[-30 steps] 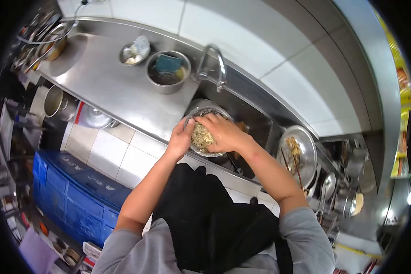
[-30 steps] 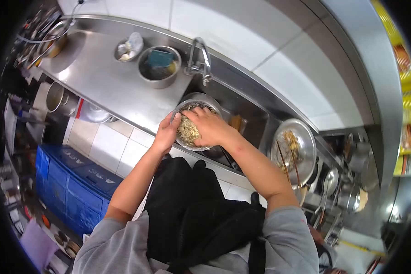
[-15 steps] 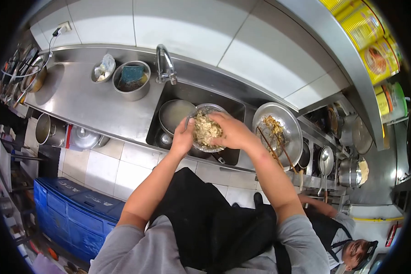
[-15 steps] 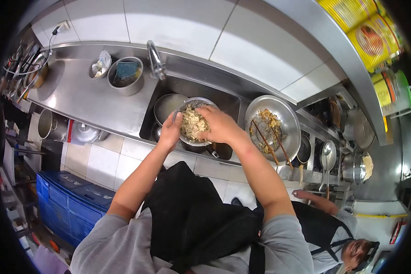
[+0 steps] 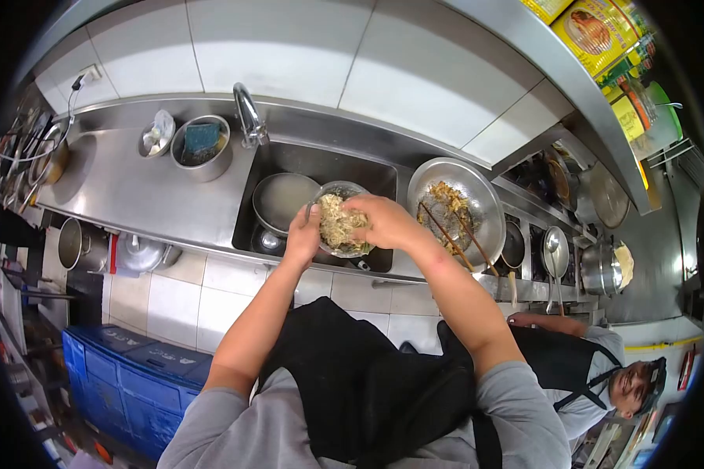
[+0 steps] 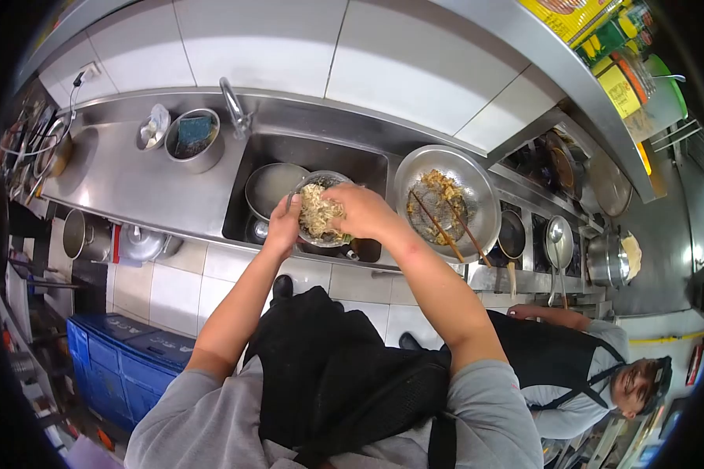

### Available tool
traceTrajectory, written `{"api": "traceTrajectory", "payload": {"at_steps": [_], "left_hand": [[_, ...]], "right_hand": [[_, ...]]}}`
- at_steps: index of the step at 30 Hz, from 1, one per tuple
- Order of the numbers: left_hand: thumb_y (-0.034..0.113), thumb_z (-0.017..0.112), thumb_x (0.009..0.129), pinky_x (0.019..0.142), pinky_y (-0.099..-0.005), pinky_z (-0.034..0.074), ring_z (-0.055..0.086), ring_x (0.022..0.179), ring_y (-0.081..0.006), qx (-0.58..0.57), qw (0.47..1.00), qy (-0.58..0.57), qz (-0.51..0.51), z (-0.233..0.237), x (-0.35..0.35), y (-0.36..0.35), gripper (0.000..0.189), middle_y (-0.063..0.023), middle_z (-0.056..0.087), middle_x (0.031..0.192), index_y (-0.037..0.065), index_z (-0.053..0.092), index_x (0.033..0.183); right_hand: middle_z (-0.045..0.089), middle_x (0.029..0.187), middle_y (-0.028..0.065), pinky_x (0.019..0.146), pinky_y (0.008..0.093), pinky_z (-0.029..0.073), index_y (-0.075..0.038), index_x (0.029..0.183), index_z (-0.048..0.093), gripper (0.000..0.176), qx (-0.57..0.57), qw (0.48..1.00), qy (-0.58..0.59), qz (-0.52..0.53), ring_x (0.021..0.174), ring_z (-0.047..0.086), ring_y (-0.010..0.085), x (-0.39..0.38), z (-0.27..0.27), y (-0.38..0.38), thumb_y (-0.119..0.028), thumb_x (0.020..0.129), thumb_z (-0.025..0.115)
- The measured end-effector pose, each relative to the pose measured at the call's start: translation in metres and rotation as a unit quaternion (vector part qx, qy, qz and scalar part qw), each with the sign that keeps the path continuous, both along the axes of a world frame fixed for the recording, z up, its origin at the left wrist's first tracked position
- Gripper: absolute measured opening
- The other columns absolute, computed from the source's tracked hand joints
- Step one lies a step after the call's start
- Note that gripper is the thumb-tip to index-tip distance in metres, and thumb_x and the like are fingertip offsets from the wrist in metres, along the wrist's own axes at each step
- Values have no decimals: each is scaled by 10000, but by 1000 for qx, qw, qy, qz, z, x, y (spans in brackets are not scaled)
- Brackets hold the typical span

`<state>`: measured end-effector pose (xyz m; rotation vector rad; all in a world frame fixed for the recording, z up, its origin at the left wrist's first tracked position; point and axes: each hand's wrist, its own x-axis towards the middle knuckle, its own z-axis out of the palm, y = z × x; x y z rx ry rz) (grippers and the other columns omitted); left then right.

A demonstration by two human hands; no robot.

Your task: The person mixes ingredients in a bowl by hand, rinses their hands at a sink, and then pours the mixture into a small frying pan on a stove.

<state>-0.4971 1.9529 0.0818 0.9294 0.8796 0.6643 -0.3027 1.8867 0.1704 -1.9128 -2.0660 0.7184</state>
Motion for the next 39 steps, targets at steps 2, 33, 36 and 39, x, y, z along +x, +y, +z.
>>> {"api": "traceTrajectory", "payload": {"at_steps": [2, 33, 36, 39], "left_hand": [[390, 472, 1124, 697, -350, 642, 681, 1025, -202, 34, 999, -7, -15, -2, 5, 6, 480, -120, 677, 1192, 25, 537, 1428], [397, 513, 1118, 962, -331, 526, 629, 1129, -171, 77, 979, -66, -178, 4, 59, 63, 475, -92, 679, 1245, 24, 580, 1404], [387, 512, 1120, 977, -333, 519, 624, 1138, -172, 113, 974, -66, -183, 20, 61, 55, 469, -95, 676, 1257, 17, 581, 1402], [370, 504, 1125, 1019, -338, 485, 609, 1164, -183, 113, 976, -61, -173, 13, 64, 46, 470, -108, 673, 1271, -3, 579, 1401]], "right_hand": [[634, 1381, 206, 1075, 457, 490, -118, 1472, 529, 814, 53, 998, -20, -20, 1261, 608, 416, 1, -12, -2, -283, 754, 875], [577, 1416, 235, 1085, 461, 475, -75, 1403, 613, 645, -21, 974, 89, -205, 1240, 618, 420, 23, 37, 6, -271, 821, 811], [611, 1379, 214, 1061, 457, 492, -99, 1390, 620, 636, -10, 966, -24, -256, 1230, 631, 394, 4, 15, 7, -264, 807, 814], [634, 1351, 198, 1048, 452, 501, -120, 1387, 620, 634, -16, 971, -24, -235, 1228, 634, 384, 11, 0, 9, -233, 795, 818]]}}
